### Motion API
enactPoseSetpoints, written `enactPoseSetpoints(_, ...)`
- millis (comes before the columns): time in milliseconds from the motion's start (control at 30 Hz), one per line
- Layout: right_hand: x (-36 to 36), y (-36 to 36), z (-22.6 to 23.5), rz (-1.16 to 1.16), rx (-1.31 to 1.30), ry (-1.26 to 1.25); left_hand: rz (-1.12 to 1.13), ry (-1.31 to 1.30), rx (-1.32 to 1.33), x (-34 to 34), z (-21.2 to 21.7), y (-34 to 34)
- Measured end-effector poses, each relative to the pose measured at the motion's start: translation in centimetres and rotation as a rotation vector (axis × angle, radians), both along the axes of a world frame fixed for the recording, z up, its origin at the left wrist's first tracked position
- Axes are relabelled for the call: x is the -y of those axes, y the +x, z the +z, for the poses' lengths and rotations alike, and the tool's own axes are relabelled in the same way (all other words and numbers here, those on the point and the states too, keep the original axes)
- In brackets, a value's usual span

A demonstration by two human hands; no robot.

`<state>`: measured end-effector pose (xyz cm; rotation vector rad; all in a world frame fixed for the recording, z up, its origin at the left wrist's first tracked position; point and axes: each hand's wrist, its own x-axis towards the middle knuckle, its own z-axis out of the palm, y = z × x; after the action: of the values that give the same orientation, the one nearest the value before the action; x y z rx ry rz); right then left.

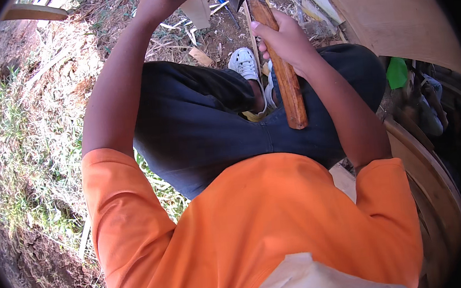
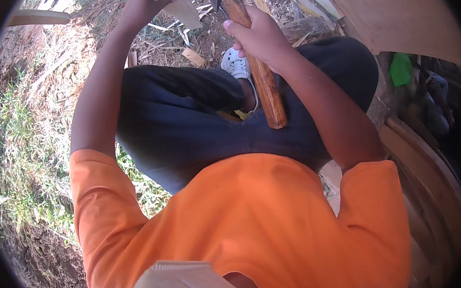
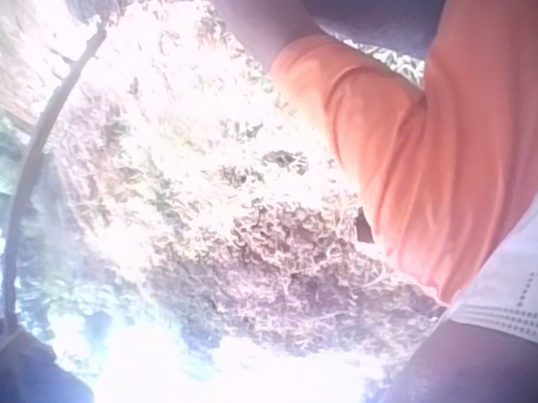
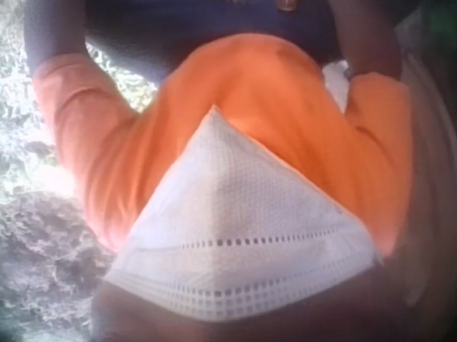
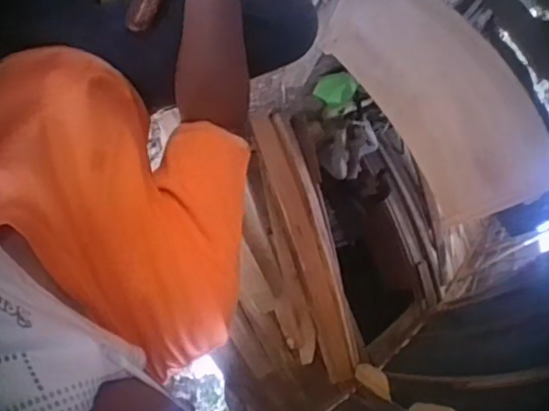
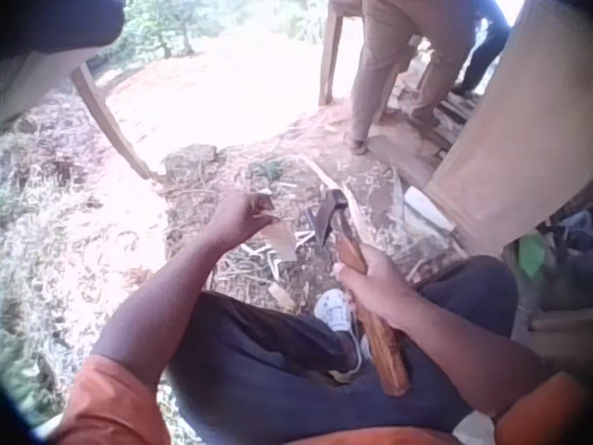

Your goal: The person sits on the ground and uses a small axe to chip and shape a piece of wood held in their left hand. They repeatedly strike the wood to remove thin layers, occasionally pausing to inspect the surface before continuing to carve.

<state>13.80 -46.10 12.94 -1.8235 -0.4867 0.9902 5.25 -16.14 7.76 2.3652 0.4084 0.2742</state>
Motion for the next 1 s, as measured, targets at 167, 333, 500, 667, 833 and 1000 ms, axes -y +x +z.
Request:
enactPoseSetpoints(167,-3.5,0.8,-2.2,0.049,0.153,-0.015,0.045,-0.043,-0.045,-0.5,-2.3,0.2)
enactPoseSetpoints(333,-6.2,0.8,-4.1,0.071,0.219,0.056,0.101,-0.028,-0.075,-0.7,-2.3,0.9)
enactPoseSetpoints(500,-6.9,0.8,-4.4,0.125,0.227,-0.005,0.122,-0.11,-0.014,-1.3,-4.5,1.0)
enactPoseSetpoints(667,-7.2,1.5,-5.2,0.148,0.378,-0.144,0.127,-0.095,-0.031,-0.8,-3.9,2.1)
enactPoseSetpoints(833,-7.8,1.9,-7.3,0.133,0.401,-0.064,0.054,0.075,0.081,-0.9,-4.4,1.4)
enactPoseSetpoints(1000,-7.5,1.9,-3.5,0.149,0.502,0.019,0.149,-0.007,0.007,0.5,1.3,1.2)
